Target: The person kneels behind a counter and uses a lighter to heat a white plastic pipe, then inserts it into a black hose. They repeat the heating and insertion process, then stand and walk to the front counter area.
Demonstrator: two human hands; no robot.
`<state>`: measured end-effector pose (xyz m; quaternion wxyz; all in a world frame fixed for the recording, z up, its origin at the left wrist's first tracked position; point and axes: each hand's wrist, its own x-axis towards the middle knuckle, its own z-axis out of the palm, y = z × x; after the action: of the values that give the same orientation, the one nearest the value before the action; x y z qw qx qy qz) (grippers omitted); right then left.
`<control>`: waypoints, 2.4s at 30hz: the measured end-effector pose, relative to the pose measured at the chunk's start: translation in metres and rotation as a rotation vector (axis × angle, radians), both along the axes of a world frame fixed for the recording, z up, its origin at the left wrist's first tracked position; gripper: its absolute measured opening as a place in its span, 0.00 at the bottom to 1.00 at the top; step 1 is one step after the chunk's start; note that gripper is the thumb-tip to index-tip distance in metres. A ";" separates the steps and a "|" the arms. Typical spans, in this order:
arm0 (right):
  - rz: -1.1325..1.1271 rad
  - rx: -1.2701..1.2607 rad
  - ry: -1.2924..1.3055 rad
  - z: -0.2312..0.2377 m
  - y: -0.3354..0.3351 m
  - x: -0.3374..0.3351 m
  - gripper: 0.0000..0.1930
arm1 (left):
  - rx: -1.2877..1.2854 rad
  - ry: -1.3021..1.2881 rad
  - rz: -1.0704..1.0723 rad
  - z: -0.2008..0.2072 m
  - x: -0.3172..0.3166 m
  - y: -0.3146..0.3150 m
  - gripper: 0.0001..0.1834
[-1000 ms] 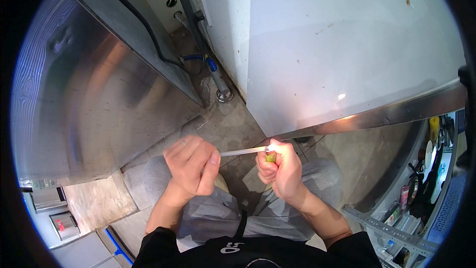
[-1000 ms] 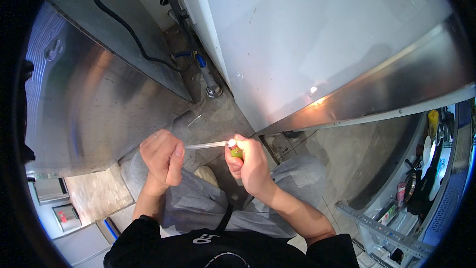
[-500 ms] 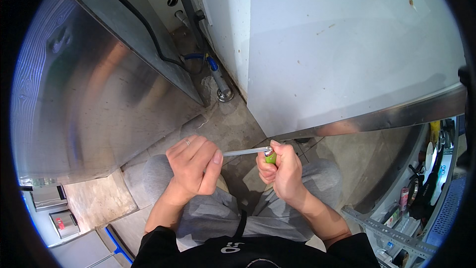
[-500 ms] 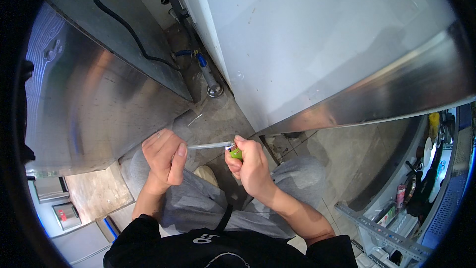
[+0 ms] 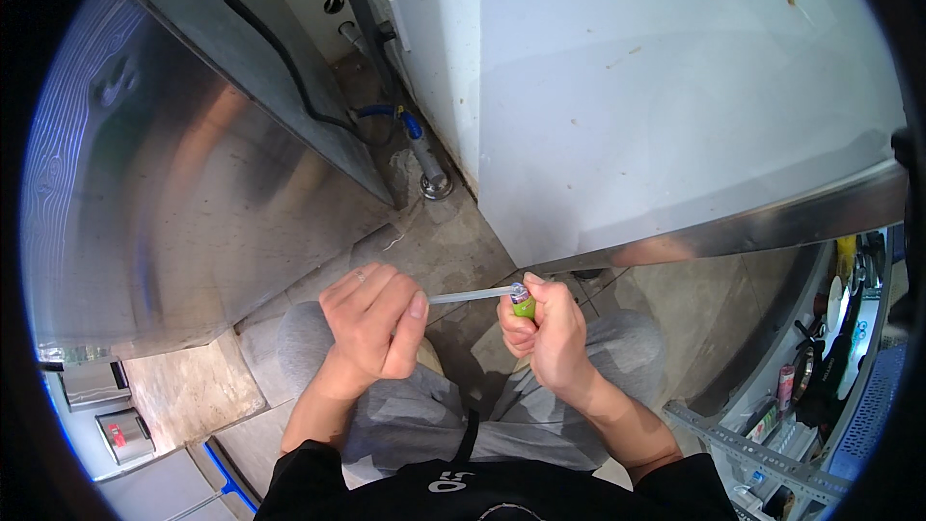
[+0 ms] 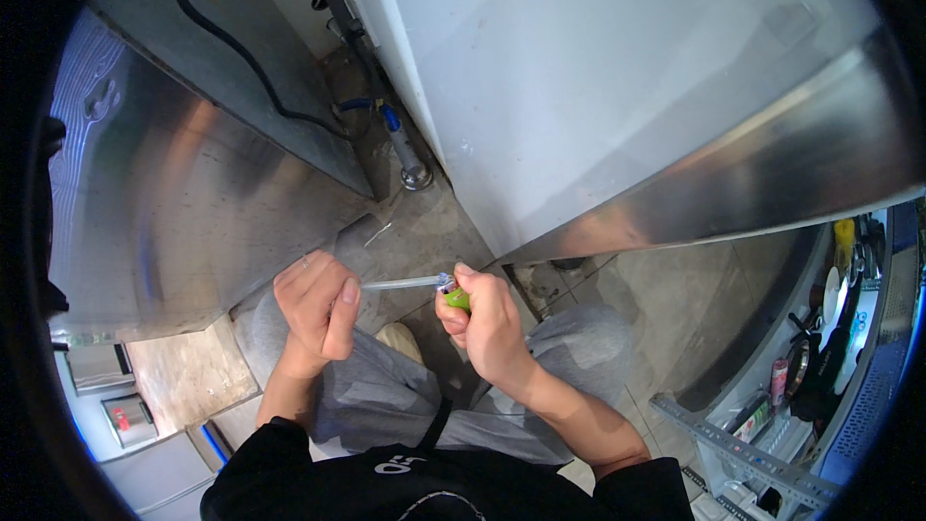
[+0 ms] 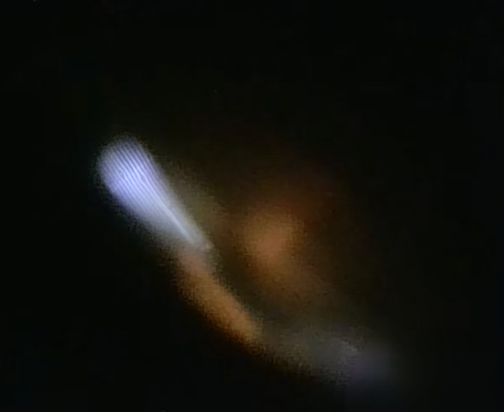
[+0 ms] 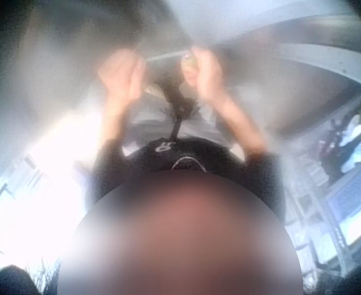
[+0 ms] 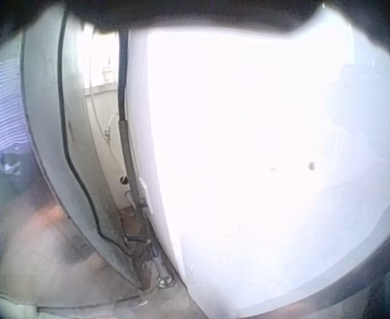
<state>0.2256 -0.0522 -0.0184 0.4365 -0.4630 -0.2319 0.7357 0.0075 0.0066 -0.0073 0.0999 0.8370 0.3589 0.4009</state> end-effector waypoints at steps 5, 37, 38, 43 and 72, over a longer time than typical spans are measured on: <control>-0.015 0.020 0.018 -0.004 -0.001 0.001 0.26 | -0.002 -0.007 -0.005 0.000 0.000 0.000 0.06; -0.014 0.028 -0.015 -0.004 -0.001 -0.002 0.26 | -0.024 -0.024 -0.011 -0.001 -0.002 -0.002 0.07; -0.022 0.020 -0.004 -0.003 -0.002 -0.002 0.25 | -0.043 -0.032 -0.013 -0.002 -0.001 -0.001 0.07; -0.018 0.023 -0.038 0.001 -0.001 -0.002 0.26 | -0.032 -0.018 -0.015 -0.001 -0.001 -0.001 0.07; -0.009 0.033 -0.059 -0.003 -0.003 0.003 0.26 | -0.021 -0.003 -0.019 0.001 0.000 -0.002 0.07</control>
<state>0.2285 -0.0552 -0.0217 0.4403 -0.4782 -0.2549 0.7159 0.0079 0.0041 -0.0061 0.1128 0.8388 0.3548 0.3973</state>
